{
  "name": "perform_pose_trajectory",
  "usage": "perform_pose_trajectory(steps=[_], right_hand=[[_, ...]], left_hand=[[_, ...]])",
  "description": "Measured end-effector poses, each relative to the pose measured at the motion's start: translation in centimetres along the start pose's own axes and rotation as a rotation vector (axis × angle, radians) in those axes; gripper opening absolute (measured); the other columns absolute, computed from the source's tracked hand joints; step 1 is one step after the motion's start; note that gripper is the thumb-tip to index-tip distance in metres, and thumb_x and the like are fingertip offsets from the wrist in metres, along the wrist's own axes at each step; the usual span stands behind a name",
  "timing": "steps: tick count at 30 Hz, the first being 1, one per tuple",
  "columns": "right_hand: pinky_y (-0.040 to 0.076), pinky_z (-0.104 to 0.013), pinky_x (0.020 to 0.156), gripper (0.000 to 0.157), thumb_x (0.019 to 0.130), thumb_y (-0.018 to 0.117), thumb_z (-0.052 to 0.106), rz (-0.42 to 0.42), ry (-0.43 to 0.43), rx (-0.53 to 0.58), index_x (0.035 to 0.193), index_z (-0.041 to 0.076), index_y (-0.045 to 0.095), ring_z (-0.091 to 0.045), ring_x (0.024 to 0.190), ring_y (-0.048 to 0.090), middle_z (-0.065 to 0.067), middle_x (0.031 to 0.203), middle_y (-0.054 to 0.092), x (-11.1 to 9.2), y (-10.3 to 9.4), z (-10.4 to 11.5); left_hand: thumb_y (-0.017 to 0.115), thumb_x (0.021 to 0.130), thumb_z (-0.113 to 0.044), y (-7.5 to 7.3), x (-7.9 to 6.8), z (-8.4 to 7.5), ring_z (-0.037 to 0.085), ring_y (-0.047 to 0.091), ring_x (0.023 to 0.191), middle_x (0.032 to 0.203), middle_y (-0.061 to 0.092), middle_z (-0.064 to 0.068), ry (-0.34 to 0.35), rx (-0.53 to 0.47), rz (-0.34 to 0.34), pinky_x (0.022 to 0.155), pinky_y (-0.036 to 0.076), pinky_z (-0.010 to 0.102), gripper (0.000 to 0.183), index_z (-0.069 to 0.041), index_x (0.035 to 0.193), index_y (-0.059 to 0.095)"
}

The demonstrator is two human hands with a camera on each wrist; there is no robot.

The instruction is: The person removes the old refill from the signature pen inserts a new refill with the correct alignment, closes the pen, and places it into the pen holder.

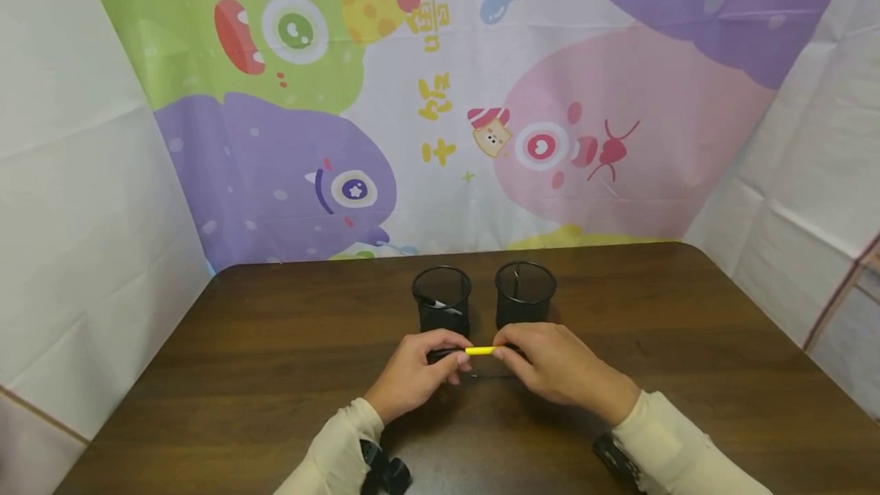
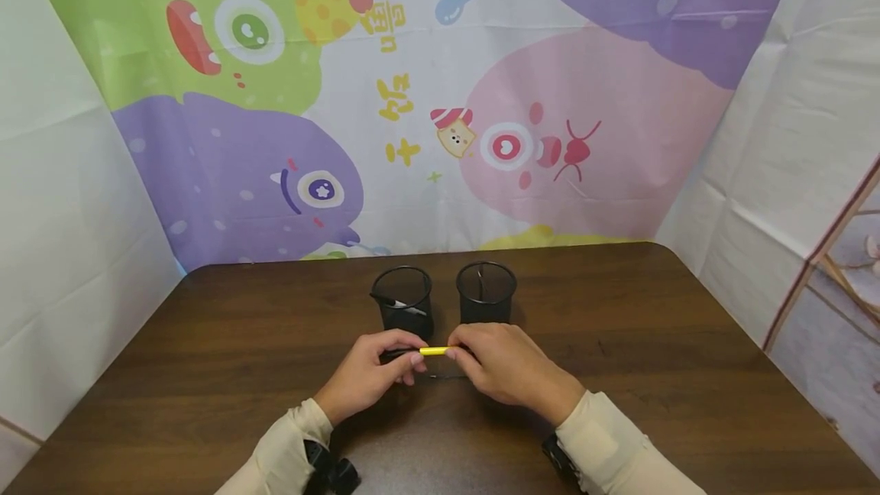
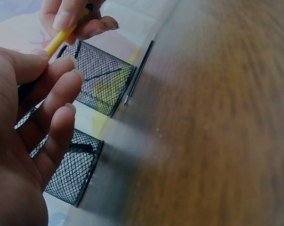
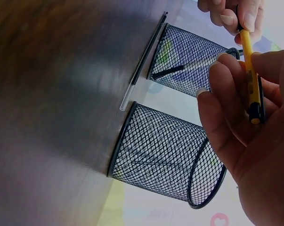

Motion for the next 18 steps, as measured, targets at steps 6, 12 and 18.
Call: perform_pose_trajectory(steps=[6,12,18], right_hand=[[0.048,-0.026,0.063,0.007,0.1,0.064,0.023,-0.001,-0.015,-0.009,0.097,0.019,0.07,-0.001,0.066,0.05,0.017,0.082,0.06,0.0,-0.1,0.1],[0.046,-0.025,0.06,0.011,0.101,0.062,0.023,0.014,-0.019,-0.017,0.095,0.018,0.069,-0.001,0.063,0.047,0.018,0.076,0.054,0.0,-0.1,0.1],[0.045,-0.024,0.06,0.015,0.102,0.06,0.026,0.019,-0.013,-0.006,0.094,0.016,0.07,-0.001,0.062,0.046,0.019,0.073,0.05,0.0,0.0,0.1]], left_hand=[[0.067,0.096,-0.004,-0.1,-0.3,-2.1,0.022,0.068,0.068,0.089,0.074,0.005,-0.004,-0.001,0.002,0.065,0.057,0.033,0.015,-0.006,0.11,0.071],[0.067,0.096,-0.005,-0.2,-0.6,-3.1,0.024,0.068,0.067,0.091,0.074,0.009,0.024,-0.011,0.02,0.063,0.055,0.029,0.015,-0.004,0.111,0.071],[0.067,0.096,-0.005,-0.3,-0.5,-3.0,0.025,0.068,0.068,0.09,0.074,0.007,0.013,-0.019,0.026,0.063,0.055,0.03,0.015,-0.005,0.111,0.071]])
Point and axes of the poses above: each hand's wrist, its own x-axis towards the middle knuckle, its own y-axis out of the palm, z = x × y, the point moved 1 cm from there along x, towards the middle knuckle
